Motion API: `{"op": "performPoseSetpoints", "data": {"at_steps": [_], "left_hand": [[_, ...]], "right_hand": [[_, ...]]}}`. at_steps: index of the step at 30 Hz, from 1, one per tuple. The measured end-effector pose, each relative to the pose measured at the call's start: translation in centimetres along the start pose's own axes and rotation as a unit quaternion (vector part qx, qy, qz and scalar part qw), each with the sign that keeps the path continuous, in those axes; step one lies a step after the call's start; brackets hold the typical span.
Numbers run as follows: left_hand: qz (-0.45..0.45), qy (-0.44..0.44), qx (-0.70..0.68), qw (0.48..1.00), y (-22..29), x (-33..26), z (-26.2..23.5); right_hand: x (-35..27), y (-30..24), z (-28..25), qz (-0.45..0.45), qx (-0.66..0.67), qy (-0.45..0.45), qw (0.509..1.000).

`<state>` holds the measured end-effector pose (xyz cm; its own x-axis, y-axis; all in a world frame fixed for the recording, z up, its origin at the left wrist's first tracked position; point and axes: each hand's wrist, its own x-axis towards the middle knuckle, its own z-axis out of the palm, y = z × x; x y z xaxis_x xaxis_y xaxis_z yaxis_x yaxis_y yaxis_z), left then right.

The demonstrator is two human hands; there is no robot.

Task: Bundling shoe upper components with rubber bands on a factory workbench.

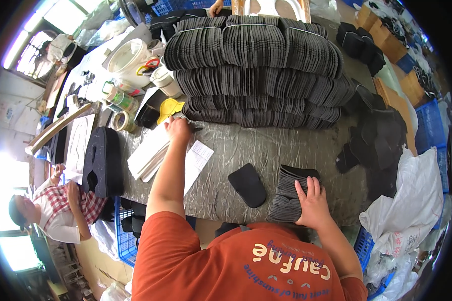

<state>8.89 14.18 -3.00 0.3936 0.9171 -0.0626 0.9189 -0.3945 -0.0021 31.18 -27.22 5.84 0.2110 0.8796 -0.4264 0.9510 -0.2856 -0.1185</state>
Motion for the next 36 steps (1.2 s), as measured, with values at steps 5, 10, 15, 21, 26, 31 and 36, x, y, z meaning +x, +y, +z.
{"op": "performPoseSetpoints", "data": {"at_steps": [5,10,15,21,26,31,36], "left_hand": [[-0.024,-0.020,-0.011,0.999,-0.4,1.1,0.7],[-0.090,0.054,-0.348,0.931,-3.1,-0.5,0.7],[-0.058,-0.029,-0.847,0.527,-2.6,-4.8,0.3],[0.036,-0.117,-0.915,0.383,4.7,-9.0,-4.1],[0.088,-0.256,-0.796,0.542,10.2,-10.2,-0.2],[0.277,-0.244,-0.513,0.775,18.1,-13.2,-2.2],[0.443,-0.307,-0.186,0.822,26.1,-13.1,-4.9]], "right_hand": [[-0.1,0.2,0.2,0.000,0.019,0.030,0.999],[-0.3,0.3,0.1,-0.009,0.022,0.029,0.999],[-0.6,0.4,-0.1,-0.007,0.021,0.024,0.999],[0.1,0.3,0.0,-0.037,0.015,0.062,0.997],[0.1,0.4,0.1,-0.023,-0.008,0.021,0.999],[-0.3,0.8,0.0,-0.025,-0.021,0.008,0.999],[-0.8,1.2,0.2,-0.043,-0.012,0.018,0.999]]}}
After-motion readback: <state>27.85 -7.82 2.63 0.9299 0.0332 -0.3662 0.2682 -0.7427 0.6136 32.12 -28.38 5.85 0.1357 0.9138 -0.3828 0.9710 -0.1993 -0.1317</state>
